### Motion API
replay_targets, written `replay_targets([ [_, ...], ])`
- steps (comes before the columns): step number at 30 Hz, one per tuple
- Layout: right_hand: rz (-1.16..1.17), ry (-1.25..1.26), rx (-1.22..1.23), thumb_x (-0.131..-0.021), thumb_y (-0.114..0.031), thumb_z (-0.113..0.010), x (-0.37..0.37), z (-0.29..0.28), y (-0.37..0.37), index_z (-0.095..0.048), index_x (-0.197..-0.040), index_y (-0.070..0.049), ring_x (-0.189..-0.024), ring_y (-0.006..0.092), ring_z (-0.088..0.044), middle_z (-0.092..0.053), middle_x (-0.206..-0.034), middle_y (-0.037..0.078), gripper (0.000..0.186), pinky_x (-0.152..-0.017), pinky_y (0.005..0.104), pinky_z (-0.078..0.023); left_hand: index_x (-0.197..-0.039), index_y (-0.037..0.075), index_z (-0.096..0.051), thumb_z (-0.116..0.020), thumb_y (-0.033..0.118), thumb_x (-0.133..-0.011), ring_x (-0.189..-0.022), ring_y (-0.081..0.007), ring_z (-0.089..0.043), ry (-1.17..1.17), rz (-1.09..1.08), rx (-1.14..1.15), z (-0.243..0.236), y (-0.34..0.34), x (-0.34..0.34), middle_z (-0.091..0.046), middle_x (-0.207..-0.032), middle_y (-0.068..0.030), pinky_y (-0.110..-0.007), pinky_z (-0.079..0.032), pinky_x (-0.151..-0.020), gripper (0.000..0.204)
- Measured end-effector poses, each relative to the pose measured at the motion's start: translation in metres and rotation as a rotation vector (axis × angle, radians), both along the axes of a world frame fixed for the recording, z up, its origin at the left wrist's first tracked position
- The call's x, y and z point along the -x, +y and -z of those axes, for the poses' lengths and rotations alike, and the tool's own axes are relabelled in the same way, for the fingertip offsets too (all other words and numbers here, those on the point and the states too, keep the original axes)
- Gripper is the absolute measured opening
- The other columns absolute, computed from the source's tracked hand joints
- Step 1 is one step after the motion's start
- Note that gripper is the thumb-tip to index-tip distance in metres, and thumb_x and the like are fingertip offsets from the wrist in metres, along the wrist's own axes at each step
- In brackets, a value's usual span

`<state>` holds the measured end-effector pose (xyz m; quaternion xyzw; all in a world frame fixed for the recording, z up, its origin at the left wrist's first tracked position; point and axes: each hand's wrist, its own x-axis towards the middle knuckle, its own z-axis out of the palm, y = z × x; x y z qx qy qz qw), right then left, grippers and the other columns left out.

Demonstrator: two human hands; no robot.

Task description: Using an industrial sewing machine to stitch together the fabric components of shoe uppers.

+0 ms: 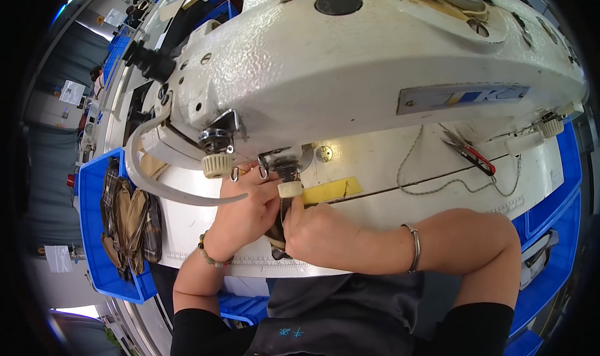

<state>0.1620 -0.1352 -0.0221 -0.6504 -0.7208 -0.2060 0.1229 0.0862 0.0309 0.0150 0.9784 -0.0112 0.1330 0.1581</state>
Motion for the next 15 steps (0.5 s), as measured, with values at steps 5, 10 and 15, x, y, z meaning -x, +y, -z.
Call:
replay_targets([
  [5, 0.018, 0.047, -0.010, -0.065, -0.019, -0.064, -0.007, 0.002, 0.004, -0.064, -0.067, 0.001, -0.047, 0.0130, -0.046, -0.047, -0.059, 0.004, 0.020, -0.037, 0.0280, -0.035, -0.086, 0.008, -0.074, -0.071, 0.007, -0.072, -0.087, -0.0265, -0.063, 0.156, -0.084, -0.026, 0.000, 0.005, -0.003, -0.065, -0.082, -0.0039, -0.041, -0.048, -0.076, 0.014],
  [10, -0.023, 0.053, 0.054, -0.066, -0.018, -0.064, -0.008, -0.002, 0.001, -0.066, -0.071, 0.003, -0.049, 0.0148, -0.051, -0.058, -0.066, 0.012, 0.021, -0.039, 0.0280, -0.039, -0.089, 0.011, -0.074, -0.074, 0.012, -0.072, -0.089, -0.0217, -0.062, -0.018, -0.022, -0.233, -0.007, -0.006, 0.004, -0.063, -0.088, -0.0002, -0.041, -0.047, -0.075, 0.017],
  [15, -0.044, -0.023, 0.159, -0.066, -0.017, -0.062, -0.001, -0.013, -0.017, -0.068, -0.077, 0.007, -0.049, 0.0146, -0.054, -0.066, -0.083, 0.030, 0.028, -0.040, 0.0267, -0.041, -0.094, 0.014, -0.073, -0.075, 0.013, -0.070, -0.086, -0.0162, -0.060, -0.082, 0.111, -0.375, -0.018, -0.014, 0.019, -0.058, -0.087, 0.0038, -0.046, -0.044, -0.087, 0.024],
])
